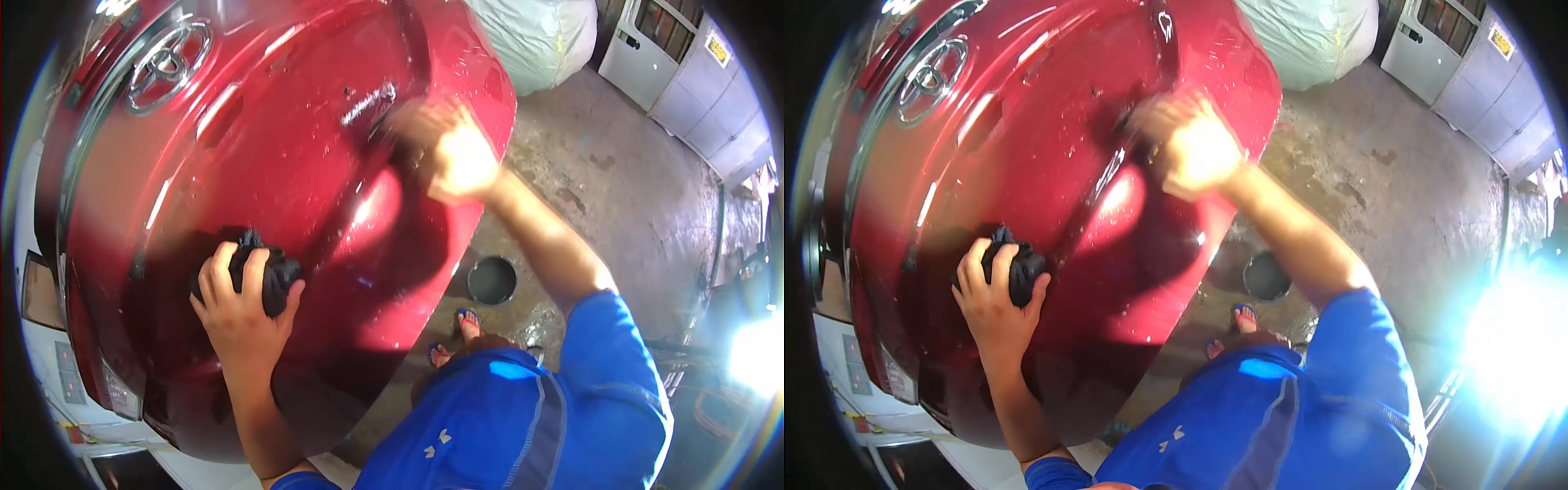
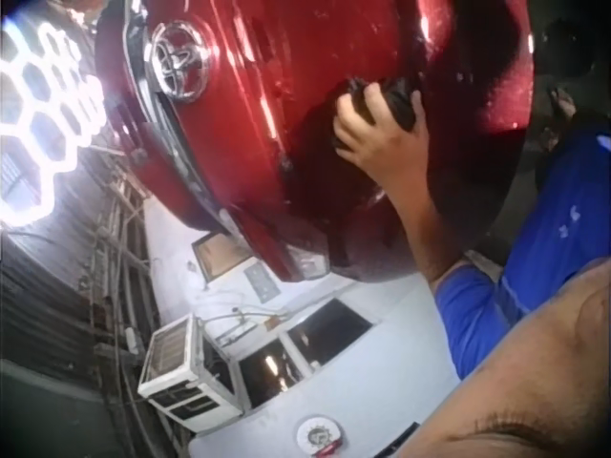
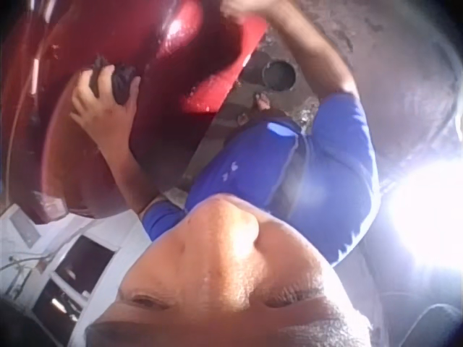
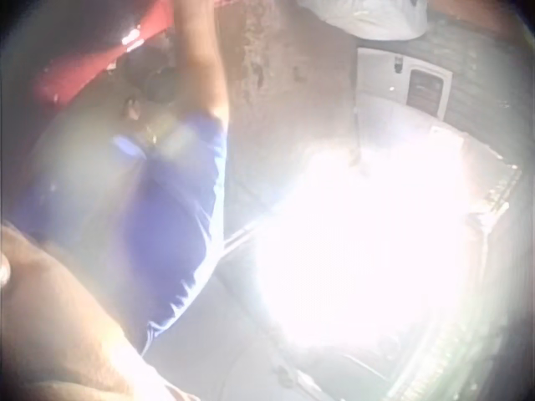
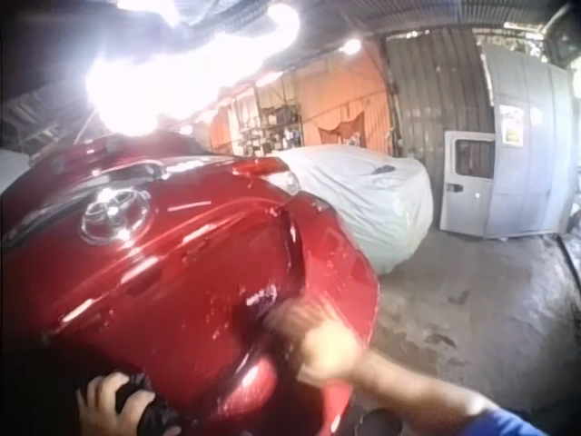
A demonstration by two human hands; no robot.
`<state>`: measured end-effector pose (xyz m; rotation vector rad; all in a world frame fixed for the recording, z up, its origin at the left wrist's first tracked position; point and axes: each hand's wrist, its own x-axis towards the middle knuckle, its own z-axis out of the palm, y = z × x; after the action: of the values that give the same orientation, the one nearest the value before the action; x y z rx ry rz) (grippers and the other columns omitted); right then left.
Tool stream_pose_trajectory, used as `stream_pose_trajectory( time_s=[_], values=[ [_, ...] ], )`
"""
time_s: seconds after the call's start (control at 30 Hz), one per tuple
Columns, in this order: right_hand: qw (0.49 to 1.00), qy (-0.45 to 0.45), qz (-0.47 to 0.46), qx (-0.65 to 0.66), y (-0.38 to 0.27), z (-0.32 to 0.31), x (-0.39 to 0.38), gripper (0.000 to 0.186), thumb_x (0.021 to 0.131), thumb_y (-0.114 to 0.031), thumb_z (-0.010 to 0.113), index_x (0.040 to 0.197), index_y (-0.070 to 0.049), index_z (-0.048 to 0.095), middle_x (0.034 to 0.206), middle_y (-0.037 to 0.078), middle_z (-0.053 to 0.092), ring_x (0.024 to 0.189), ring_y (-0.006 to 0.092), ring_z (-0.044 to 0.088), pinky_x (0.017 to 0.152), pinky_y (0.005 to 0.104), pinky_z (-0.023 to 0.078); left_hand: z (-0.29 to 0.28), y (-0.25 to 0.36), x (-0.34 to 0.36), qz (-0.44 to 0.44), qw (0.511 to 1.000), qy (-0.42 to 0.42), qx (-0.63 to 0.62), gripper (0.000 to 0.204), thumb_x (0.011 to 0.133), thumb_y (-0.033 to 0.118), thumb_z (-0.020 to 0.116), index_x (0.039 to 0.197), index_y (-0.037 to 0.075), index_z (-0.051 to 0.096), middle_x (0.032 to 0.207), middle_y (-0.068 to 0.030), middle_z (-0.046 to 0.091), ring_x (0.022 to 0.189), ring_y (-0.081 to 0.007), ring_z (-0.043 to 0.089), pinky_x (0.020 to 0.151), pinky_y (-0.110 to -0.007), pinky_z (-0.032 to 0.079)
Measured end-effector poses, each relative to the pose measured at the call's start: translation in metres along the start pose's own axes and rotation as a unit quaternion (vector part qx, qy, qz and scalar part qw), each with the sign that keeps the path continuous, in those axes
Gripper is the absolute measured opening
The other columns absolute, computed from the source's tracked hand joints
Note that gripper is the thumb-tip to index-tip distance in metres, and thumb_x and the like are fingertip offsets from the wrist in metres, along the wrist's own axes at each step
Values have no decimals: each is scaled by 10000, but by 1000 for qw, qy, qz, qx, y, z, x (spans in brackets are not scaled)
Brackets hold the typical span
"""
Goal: The person sands the surface of a red car trunk using a sanding block and water, occasionally wiping the area with a dark cloth.
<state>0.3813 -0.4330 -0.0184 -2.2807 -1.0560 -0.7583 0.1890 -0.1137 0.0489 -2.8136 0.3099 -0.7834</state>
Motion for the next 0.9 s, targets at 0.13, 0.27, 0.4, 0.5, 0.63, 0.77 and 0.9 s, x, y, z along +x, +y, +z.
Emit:
stream_pose_trajectory(
  time_s=[0.13, 0.27, 0.4, 0.5, 0.63, 0.77, 0.9],
  values=[
    [976, -69, -178, 106, -97, 42, -27, 687, 829, -205, 593, 1505, -85, 569, 1506, 118, 611, 1468, 340, 513, 1280, 597, 250, 2, -3, -3, -5, 1000, 8, 6, 538, 864, 468, 813, 1281, 163, 663, 1412, -130, 546, 1277, -395, 548, 991, -582, 444],
    [1000, 25, -1, 11, -9, 6, -9, 577, 801, -169, 640, 1376, -126, 662, 1404, 113, 666, 1318, 327, 606, 1149, 542, 396, 2, 3, 3, 11, 1000, 27, 8, 518, 863, 512, 793, 1248, 191, 669, 1372, -128, 555, 1258, -380, 562, 957, -586, 462],
    [995, -30, -92, -34, -120, 27, -30, 715, 767, -241, 675, 1472, -137, 617, 1461, 133, 644, 1325, 332, 605, 1204, 546, 348, 7, -1, 0, 4, 1000, 23, 8, 518, 867, 518, 790, 1251, 191, 671, 1376, -129, 558, 1254, -381, 565, 954, -584, 462],
    [1000, -7, -17, -25, -59, 13, -13, 658, 786, -211, 659, 1439, -139, 638, 1424, 79, 680, 1261, 314, 622, 1088, 528, 400, 0, -3, -6, 4, 1000, 18, 17, 519, 866, 520, 792, 1251, 194, 672, 1373, -128, 559, 1247, -380, 568, 951, -582, 463],
    [983, -33, 58, -173, -12, -1, -7, 507, 830, -219, 665, 1336, -193, 664, 1410, 79, 654, 1058, 357, 608, 866, 547, 506, 7, 4, 8, 12, 999, 31, 4, 519, 861, 515, 799, 1250, 196, 671, 1369, -129, 558, 1239, -375, 572, 945, -574, 466],
    [986, -57, 7, -154, -93, 6, -20, 620, 858, -264, 643, 1455, -111, 578, 1464, 111, 609, 1179, 357, 587, 917, 553, 506, 2, -1, -2, 0, 1000, 23, 17, 515, 854, 496, 811, 1247, 196, 671, 1367, -124, 559, 1242, -370, 569, 950, -575, 467],
    [959, -85, 143, -228, -24, -10, -8, 692, 886, -277, 636, 1556, -151, 516, 1537, 79, 581, 1202, 379, 570, 956, 643, 486, 6, 5, 6, 6, 1000, 28, 0, 517, 849, 487, 818, 1249, 196, 668, 1365, -116, 559, 1242, -369, 569, 955, -575, 467]
  ],
)
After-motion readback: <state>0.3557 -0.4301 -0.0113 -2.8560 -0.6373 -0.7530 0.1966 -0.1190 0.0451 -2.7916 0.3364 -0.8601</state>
